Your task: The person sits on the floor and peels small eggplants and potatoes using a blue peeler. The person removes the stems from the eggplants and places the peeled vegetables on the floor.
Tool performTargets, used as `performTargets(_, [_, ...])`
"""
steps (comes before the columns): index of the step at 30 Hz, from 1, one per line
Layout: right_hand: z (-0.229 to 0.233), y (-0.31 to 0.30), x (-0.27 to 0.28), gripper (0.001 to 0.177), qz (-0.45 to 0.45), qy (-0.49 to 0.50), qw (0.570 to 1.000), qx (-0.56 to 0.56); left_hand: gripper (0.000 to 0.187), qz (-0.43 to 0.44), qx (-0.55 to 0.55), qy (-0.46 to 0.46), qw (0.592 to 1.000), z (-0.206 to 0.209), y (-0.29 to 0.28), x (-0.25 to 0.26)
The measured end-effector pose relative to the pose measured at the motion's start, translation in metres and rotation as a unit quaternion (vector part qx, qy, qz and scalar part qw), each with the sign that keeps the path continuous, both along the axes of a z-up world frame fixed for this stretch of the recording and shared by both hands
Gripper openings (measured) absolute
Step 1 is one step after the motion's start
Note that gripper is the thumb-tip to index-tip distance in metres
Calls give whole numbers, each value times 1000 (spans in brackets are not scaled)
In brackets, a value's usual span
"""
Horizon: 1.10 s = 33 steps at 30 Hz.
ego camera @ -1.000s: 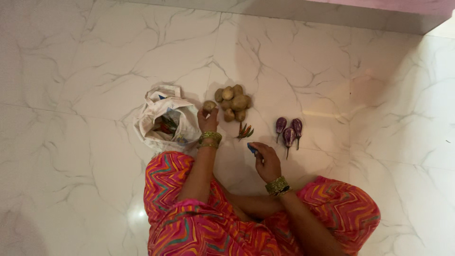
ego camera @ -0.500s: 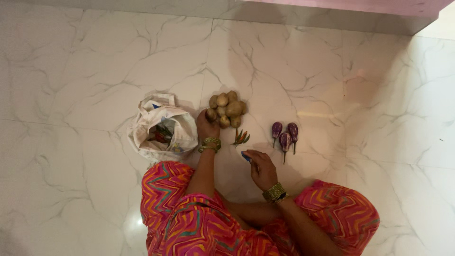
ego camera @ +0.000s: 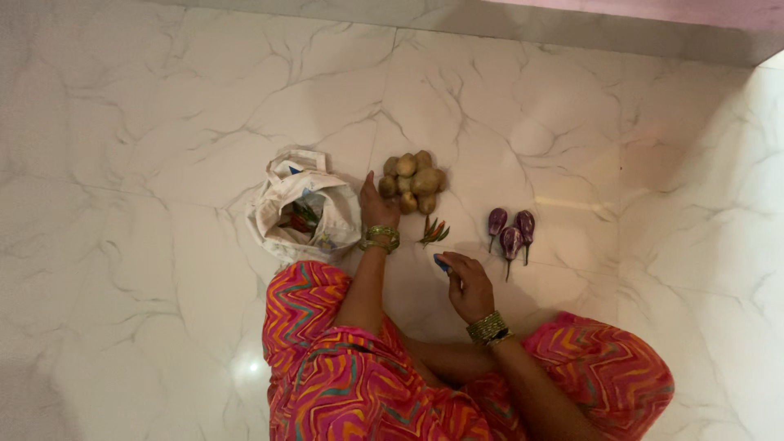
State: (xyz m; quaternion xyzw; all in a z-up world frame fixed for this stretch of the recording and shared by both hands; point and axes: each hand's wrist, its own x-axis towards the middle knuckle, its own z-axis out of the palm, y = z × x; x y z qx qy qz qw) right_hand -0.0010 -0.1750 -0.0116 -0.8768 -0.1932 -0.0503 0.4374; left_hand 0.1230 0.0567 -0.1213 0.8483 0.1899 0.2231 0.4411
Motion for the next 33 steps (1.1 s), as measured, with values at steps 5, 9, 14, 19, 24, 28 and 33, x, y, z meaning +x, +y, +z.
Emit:
performTargets(5, [-1, 0, 0, 39, 16, -19, 1000, 2, 68, -112, 73, -53, 990, 43, 39, 13])
performTargets(9, [1, -3, -2, 36, 18, 18, 1000, -9, 50, -320, 37, 186, 928, 72, 127, 13])
performTargets(14, [2, -1, -1, 38, 16, 7, 1000, -6, 35, -260, 138, 380, 877, 67, 204, -33])
performTargets(19, [-3, 1, -2, 39, 20, 0, 1000, -24, 38, -185, 265, 337, 884, 34, 220, -65])
performTargets(24, [-3, 4, 0, 39, 17, 6, 999, -41, 57, -115, 278, 314, 901, 6, 225, -52])
performTargets(28, [-5, 2, 1, 41, 11, 27, 999, -37, 48, -108, 306, 344, 881, -27, 238, -29])
performTargets(33, [-4, 3, 1, 43, 17, -16, 999, -30, 34, -81, 334, 344, 874, -50, 243, -17])
